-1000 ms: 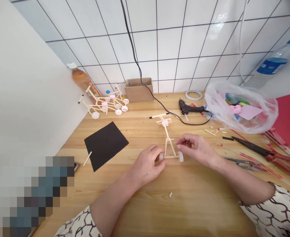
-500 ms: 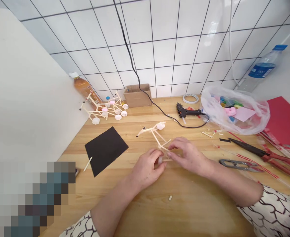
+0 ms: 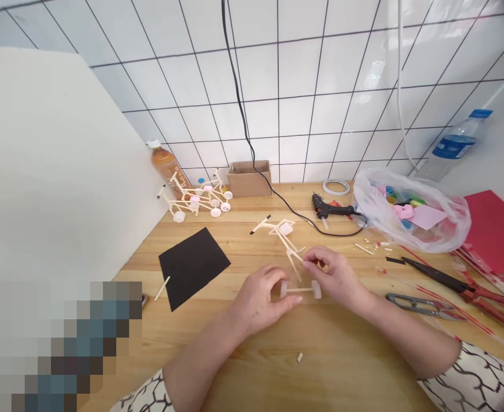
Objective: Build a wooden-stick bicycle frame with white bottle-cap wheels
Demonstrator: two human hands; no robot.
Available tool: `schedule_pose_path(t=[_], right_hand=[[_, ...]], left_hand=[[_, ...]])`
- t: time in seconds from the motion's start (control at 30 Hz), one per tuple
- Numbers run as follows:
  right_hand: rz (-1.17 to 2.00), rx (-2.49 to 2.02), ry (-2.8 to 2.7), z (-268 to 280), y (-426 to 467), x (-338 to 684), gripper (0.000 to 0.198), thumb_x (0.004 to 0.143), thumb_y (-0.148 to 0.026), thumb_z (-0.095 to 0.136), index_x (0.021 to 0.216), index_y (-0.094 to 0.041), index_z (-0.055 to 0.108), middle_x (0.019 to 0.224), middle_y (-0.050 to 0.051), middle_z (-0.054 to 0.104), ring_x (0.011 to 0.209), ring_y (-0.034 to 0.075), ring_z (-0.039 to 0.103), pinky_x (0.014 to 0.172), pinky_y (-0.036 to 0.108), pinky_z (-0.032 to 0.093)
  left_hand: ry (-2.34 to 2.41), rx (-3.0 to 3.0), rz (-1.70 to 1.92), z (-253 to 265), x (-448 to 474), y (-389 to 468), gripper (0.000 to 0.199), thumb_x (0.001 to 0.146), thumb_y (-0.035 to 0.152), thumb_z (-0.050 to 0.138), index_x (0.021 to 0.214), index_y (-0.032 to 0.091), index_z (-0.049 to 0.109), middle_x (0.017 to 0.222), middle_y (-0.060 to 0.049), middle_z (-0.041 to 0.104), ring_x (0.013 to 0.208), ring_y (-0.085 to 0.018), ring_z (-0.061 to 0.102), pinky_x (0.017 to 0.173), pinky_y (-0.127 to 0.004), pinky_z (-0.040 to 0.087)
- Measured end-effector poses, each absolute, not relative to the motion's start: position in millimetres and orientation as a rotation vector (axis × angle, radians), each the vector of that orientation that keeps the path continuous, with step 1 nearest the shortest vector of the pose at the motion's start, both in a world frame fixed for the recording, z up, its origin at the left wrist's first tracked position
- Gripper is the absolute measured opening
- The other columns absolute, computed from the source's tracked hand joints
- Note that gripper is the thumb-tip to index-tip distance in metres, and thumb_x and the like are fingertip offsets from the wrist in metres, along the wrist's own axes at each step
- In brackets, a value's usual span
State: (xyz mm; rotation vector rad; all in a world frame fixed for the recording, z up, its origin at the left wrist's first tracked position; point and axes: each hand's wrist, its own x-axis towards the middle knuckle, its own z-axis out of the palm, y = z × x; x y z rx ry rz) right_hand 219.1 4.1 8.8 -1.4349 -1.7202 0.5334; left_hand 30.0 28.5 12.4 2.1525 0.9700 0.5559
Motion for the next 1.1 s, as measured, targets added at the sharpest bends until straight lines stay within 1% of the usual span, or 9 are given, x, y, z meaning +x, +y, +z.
schedule_pose_path(t=[0.07, 0.13, 0.2, 0.33, 0.47, 0.6, 0.73, 0.97, 1.1], right_hand=[[0.559, -1.458, -1.686, 12, 5, 221, 0.017, 0.082, -0.024, 0.050, 0.067, -0.019, 0.056, 0.063, 0.001, 0.058, 0.061, 0.014, 0.052, 0.057, 0.026, 0.040], [0.580, -1.475, -1.651, 15, 4, 223, 0.018, 0.082, -0.028, 0.050, 0.067, -0.019, 0.058, 0.062, 0.001, 0.058, 0.060, 0.014, 0.052, 0.056, 0.025, 0.039], [0.599, -1.483, -1.614, 17, 3, 223, 0.019, 0.081, -0.031, 0.050, 0.068, -0.019, 0.059, 0.062, 0.001, 0.058, 0.059, 0.014, 0.051, 0.055, 0.025, 0.039], [0.657, -1.465, -1.561, 20, 1, 223, 0.021, 0.080, -0.035, 0.051, 0.069, -0.019, 0.059, 0.063, 0.001, 0.058, 0.059, 0.014, 0.051, 0.057, 0.025, 0.041], [0.767, -1.455, -1.530, 20, -2, 224, 0.027, 0.080, -0.041, 0.050, 0.072, -0.018, 0.061, 0.067, 0.002, 0.059, 0.063, 0.015, 0.051, 0.060, 0.027, 0.042], [0.844, -1.431, -1.500, 21, -5, 223, 0.030, 0.080, -0.045, 0.052, 0.074, -0.017, 0.061, 0.069, 0.002, 0.059, 0.065, 0.015, 0.052, 0.062, 0.027, 0.043], [0.759, -1.367, -1.554, 29, -11, 216, 0.026, 0.083, -0.040, 0.050, 0.073, -0.018, 0.059, 0.067, 0.002, 0.058, 0.063, 0.014, 0.051, 0.060, 0.026, 0.043], [0.576, -1.190, -1.739, 39, -24, 200, 0.019, 0.088, -0.028, 0.048, 0.071, -0.021, 0.054, 0.069, 0.002, 0.059, 0.066, 0.015, 0.055, 0.064, 0.026, 0.044], [0.589, -1.134, -1.755, 52, -29, 202, 0.015, 0.087, -0.029, 0.052, 0.077, -0.021, 0.058, 0.074, 0.002, 0.062, 0.072, 0.015, 0.056, 0.068, 0.026, 0.044]], left_hand=[[0.990, 2.033, 0.624, 16, 29, 31, 0.023, 0.075, 0.037, 0.065, 0.085, 0.016, 0.062, 0.086, -0.006, 0.064, 0.079, -0.019, 0.058, 0.072, -0.029, 0.045], [1.017, 1.882, 0.706, 16, 28, 36, 0.023, 0.081, 0.038, 0.057, 0.084, 0.016, 0.062, 0.083, -0.006, 0.065, 0.078, -0.018, 0.059, 0.073, -0.028, 0.045], [1.038, 1.719, 0.777, 14, 29, 43, 0.026, 0.084, 0.039, 0.053, 0.084, 0.015, 0.063, 0.081, -0.005, 0.065, 0.075, -0.017, 0.059, 0.072, -0.028, 0.046], [1.039, 1.372, 0.897, 6, 36, 55, 0.028, 0.077, 0.040, 0.061, 0.087, 0.014, 0.067, 0.080, -0.005, 0.067, 0.075, -0.016, 0.060, 0.073, -0.027, 0.047], [1.013, 1.126, 0.979, 10, 43, 55, 0.029, 0.068, 0.037, 0.071, 0.083, 0.013, 0.068, 0.075, -0.004, 0.067, 0.065, -0.012, 0.057, 0.064, -0.024, 0.046], [0.985, 0.998, 1.037, 21, 46, 50, 0.032, 0.063, 0.035, 0.074, 0.084, 0.012, 0.070, 0.068, -0.003, 0.065, 0.056, -0.010, 0.054, 0.057, -0.023, 0.043], [0.945, 0.864, 1.058, 29, 49, 48, 0.033, 0.060, 0.036, 0.077, 0.080, 0.011, 0.070, 0.062, -0.002, 0.063, 0.049, -0.007, 0.048, 0.050, -0.021, 0.039], [0.896, 0.745, 1.118, 42, 57, 46, 0.030, 0.052, 0.032, 0.081, 0.071, 0.011, 0.071, 0.052, 0.002, 0.056, 0.042, -0.003, 0.041, 0.043, -0.017, 0.032], [0.883, 0.767, 1.120, 48, 55, 45, 0.029, 0.051, 0.033, 0.082, 0.066, 0.011, 0.070, 0.050, 0.002, 0.055, 0.042, -0.004, 0.040, 0.043, -0.018, 0.032]])
